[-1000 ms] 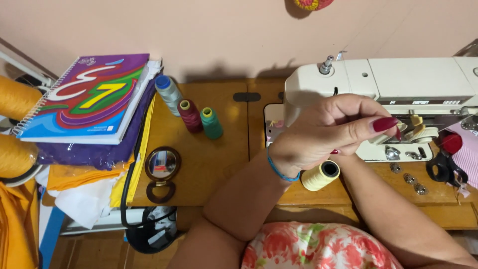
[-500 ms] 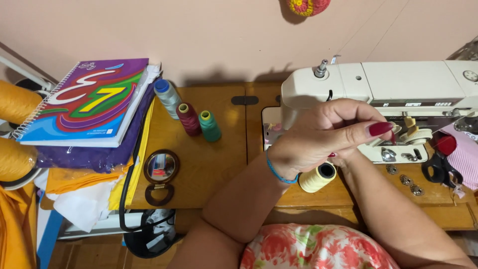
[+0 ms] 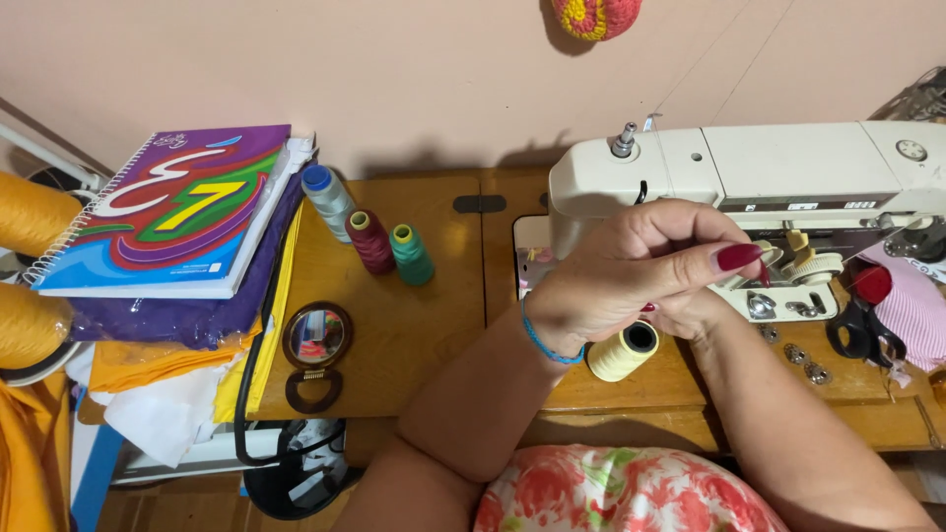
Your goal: The person is threading a sewing machine and setting up thread spools on the machine's table.
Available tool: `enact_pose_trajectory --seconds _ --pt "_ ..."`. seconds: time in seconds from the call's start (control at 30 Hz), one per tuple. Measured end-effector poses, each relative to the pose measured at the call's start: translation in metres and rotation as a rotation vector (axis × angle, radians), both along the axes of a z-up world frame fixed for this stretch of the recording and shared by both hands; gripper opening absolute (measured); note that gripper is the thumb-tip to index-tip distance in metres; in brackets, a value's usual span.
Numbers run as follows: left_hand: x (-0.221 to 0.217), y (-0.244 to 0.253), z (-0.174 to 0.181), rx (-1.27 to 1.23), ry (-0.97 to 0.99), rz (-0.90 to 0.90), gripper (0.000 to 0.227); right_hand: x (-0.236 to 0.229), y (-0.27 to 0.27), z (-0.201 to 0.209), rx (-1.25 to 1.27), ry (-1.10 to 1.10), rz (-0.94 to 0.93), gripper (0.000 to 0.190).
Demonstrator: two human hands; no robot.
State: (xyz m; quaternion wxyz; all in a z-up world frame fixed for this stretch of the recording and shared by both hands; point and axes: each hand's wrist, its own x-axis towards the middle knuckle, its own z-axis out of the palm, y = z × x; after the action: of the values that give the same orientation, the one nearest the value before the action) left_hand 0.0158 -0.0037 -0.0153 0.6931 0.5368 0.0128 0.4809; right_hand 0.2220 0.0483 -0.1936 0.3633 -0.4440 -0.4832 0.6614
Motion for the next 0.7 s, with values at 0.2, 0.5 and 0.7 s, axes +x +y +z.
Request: enact_pose_trajectory --seconds 0.2,0.5,0.7 --pt "-0.004 0.003 0.005 -0.014 -0.036 -0.105 0.013 -0.012 -0.022 0.029 -0.014 0.104 -0.24 0.03" --pt "-0.006 -0.001 0.015 -0.098 -0.076 -0.034 0.018 0.04 -0.142 -0.007 0.886 -0.776 -0.424 0.015" --pt "-0.017 0.0 0.019 -0.112 -0.021 -0.023 0.016 0.041 -0.148 -0.003 1.051 -0.843 -0.335 0.015"
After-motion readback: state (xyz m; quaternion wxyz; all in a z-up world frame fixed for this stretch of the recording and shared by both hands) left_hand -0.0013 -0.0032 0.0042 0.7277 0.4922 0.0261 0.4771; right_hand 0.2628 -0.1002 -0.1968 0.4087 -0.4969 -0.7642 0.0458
